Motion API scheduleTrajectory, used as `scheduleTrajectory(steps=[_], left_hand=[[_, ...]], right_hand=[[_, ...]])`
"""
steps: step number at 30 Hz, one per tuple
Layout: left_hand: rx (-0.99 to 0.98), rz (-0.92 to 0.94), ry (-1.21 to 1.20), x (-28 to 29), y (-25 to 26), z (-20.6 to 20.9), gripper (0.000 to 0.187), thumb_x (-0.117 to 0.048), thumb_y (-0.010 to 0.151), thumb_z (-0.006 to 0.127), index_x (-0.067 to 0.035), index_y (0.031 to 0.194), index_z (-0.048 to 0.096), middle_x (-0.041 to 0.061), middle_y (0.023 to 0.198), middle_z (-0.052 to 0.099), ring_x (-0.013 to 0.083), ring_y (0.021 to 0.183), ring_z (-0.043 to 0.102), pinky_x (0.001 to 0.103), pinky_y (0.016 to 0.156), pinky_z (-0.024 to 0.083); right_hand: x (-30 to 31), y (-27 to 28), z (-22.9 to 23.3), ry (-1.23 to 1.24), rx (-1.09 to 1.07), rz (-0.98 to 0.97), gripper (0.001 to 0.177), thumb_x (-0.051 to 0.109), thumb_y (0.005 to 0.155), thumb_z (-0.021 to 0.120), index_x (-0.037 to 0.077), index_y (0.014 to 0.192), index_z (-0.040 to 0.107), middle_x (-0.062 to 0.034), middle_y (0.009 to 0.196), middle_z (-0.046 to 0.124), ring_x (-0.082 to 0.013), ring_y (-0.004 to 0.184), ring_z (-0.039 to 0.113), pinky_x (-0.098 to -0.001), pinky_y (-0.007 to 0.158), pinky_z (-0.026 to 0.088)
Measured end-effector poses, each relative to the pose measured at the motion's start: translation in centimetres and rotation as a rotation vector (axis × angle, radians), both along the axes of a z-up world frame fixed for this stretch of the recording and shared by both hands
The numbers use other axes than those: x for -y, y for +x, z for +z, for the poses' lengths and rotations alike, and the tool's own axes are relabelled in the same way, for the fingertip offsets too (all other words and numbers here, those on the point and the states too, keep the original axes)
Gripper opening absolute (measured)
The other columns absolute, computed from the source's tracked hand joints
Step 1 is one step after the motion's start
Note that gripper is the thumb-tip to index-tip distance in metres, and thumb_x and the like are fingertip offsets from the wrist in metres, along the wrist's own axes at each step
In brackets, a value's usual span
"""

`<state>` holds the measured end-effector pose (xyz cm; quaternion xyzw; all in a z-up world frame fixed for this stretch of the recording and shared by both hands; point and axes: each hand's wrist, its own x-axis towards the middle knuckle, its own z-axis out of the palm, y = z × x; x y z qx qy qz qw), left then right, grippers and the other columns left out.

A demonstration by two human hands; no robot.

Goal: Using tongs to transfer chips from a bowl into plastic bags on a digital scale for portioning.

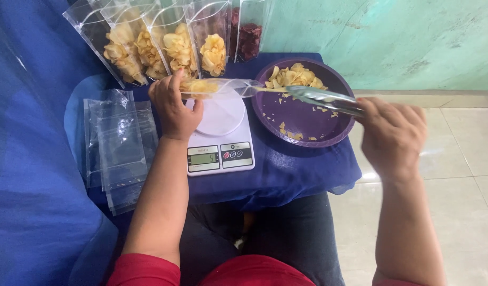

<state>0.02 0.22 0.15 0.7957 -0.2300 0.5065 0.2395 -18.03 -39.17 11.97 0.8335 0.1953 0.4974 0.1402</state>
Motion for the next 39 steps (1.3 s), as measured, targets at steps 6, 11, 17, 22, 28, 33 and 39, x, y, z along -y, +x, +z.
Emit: scheduleTrajectory(steps=[6,11,17,22,28,33,39], left_hand=[[0.011,0.037,-0.116,0.1,-0.8,1.0,0.058,-0.01,0.089,0.073,-0.002,0.14,0.047,0.014,0.118,0.061,0.0341,0.106,0.062,0.051,0.102,0.043],[-0.125,-0.139,-0.423,0.1,-0.3,-0.8,0.1,-0.016,0.082,0.097,0.0,0.152,0.028,0.026,0.148,0.053,0.0437,0.137,0.058,0.049,0.117,0.048],[-0.361,-0.548,-0.618,1.0,-0.5,-0.2,0.087,-0.019,0.084,0.092,-0.01,0.149,0.035,0.017,0.148,0.05,0.0299,0.136,0.057,0.039,0.106,0.056],[-0.423,-0.424,-0.522,0.8,-0.8,0.1,0.087,-0.034,0.077,0.094,-0.009,0.142,0.041,0.019,0.128,0.066,0.0292,0.115,0.068,0.037,0.092,0.06],[-0.424,-0.518,-0.506,0.3,0.3,-0.8,0.072,-0.045,0.08,0.088,-0.008,0.132,0.054,0.013,0.113,0.071,0.0238,0.102,0.071,0.034,0.083,0.06],[-0.485,-0.492,-0.523,-0.3,1.1,-1.7,0.08,-0.082,0.091,0.046,-0.011,0.127,0.059,-0.001,0.083,0.054,0.0119,0.07,0.05,0.026,0.067,0.039],[-0.345,-0.421,-0.614,-0.9,2.0,-2.2,0.07,-0.068,0.107,0.027,-0.011,0.107,0.067,0.01,0.091,0.063,0.0177,0.085,0.057,0.033,0.085,0.049]], right_hand=[[5.8,-2.1,-4.7,0.233,-0.207,-0.054,0.009,0.013,0.113,0.079,0.011,0.121,0.081,-0.0055,0.119,0.081,-0.0233,0.086,0.069,-0.0365,0.08,0.046],[4.9,-2.9,-6.2,0.422,-0.573,-0.152,0.025,0.009,0.093,0.08,0.015,0.117,0.078,-0.0008,0.106,0.079,-0.0224,0.082,0.071,-0.0361,0.071,0.052],[3.4,-3.2,-5.7,0.42,-0.918,-0.489,0.024,0.02,0.09,0.066,0.029,0.112,0.069,0.0011,0.079,0.071,-0.03,0.076,0.066,-0.0415,0.062,0.043],[3.1,-3.7,-4.8,0.417,-0.972,-0.558,0.027,0.028,0.096,0.063,0.032,0.121,0.069,0.0023,0.09,0.075,-0.028,0.084,0.07,-0.0415,0.066,0.048],[4.7,-4.5,-5.0,0.505,-0.883,-0.583,0.028,0.022,0.099,0.064,0.023,0.127,0.071,-0.0037,0.098,0.076,-0.032,0.078,0.069,-0.0424,0.065,0.05],[5.6,-4.5,-6.6,0.632,-0.798,-0.603,0.027,0.017,0.102,0.061,0.018,0.128,0.063,-0.0105,0.101,0.07,-0.0373,0.092,0.065,-0.0485,0.074,0.046],[3.7,-3.6,-15.1,0.794,-0.378,-0.093,0.04,0.006,0.098,0.071,-0.003,0.137,0.071,-0.026,0.09,0.067,-0.0472,0.087,0.067,-0.0531,0.081,0.053]])
